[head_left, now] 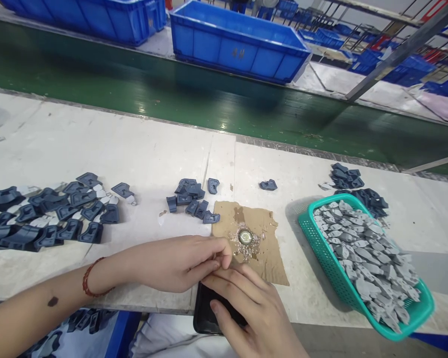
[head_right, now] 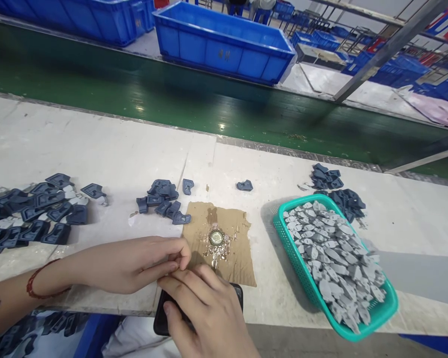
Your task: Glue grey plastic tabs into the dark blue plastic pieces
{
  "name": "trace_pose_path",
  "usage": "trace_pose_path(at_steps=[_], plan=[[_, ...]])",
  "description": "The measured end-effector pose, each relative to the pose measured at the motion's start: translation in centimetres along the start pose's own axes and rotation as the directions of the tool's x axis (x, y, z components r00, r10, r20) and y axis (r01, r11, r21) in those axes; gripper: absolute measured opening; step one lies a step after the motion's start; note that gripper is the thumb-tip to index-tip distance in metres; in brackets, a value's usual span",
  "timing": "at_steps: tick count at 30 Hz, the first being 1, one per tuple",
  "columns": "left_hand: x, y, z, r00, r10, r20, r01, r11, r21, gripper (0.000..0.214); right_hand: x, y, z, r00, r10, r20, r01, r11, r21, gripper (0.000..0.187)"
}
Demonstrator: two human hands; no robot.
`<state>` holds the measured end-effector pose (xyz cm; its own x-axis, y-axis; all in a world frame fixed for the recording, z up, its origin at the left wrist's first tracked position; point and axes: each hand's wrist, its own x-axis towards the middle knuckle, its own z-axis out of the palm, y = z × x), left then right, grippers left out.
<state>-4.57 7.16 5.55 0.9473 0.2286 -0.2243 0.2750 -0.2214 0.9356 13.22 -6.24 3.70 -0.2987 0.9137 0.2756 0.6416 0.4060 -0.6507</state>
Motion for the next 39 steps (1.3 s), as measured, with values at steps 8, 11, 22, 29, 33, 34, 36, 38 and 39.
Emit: trace_pose_path(at_steps=[8,11,22,29,33,34,36,38,39], plan=[[0.44,-0.22,0.06,0.987,0.076,-0.138,-0.089,0.992,-0.089,0.02,-0.25,0.51,-0.05,0.99,-0.132,-0.043,0.118,0.965,-0.233,0.029],[0.59,-0.26,-0.11,0.965,0.12,-0.234,-0.167,0.966,-0.196,0.017,-0.43,0.65,-0.37,0.984,-0.167,-0.068,0.137,0.938,-0.319,0.029],[0.6,-0.77,-0.3,0.937,0.229,-0.264,-0.295,0.923,-0.246,0.014,-0.53,0.48,-0.82,0.972,-0.211,-0.103,0.163,0.923,-0.35,0.031],[0.74,-0.43,-0.1,0.916,0.266,-0.299,-0.337,0.916,-0.22,0.012,-0.63,0.43,-0.88,0.971,-0.219,-0.099,0.17,0.917,-0.36,0.032],[0.74,-0.54,-0.11,0.908,0.275,-0.317,-0.351,0.912,-0.211,0.011,-0.65,0.49,-0.81,0.971,-0.217,-0.097,0.17,0.92,-0.354,0.033],[0.73,-0.57,-0.12,0.906,0.279,-0.317,-0.353,0.912,-0.207,0.011,-0.67,0.5,-0.79,0.971,-0.216,-0.101,0.168,0.921,-0.352,0.033],[0.7,-0.6,-0.13,0.906,0.284,-0.314,-0.356,0.913,-0.199,0.011,-0.7,0.5,-0.75,0.97,-0.216,-0.11,0.166,0.923,-0.347,0.033],[0.71,-0.63,-0.09,0.903,0.291,-0.316,-0.359,0.915,-0.184,0.011,-0.72,0.47,-0.72,0.97,-0.216,-0.114,0.167,0.926,-0.337,0.032],[0.73,-0.65,-0.05,0.9,0.296,-0.321,-0.363,0.915,-0.174,0.011,-0.73,0.46,-0.7,0.97,-0.214,-0.117,0.165,0.929,-0.33,0.032]])
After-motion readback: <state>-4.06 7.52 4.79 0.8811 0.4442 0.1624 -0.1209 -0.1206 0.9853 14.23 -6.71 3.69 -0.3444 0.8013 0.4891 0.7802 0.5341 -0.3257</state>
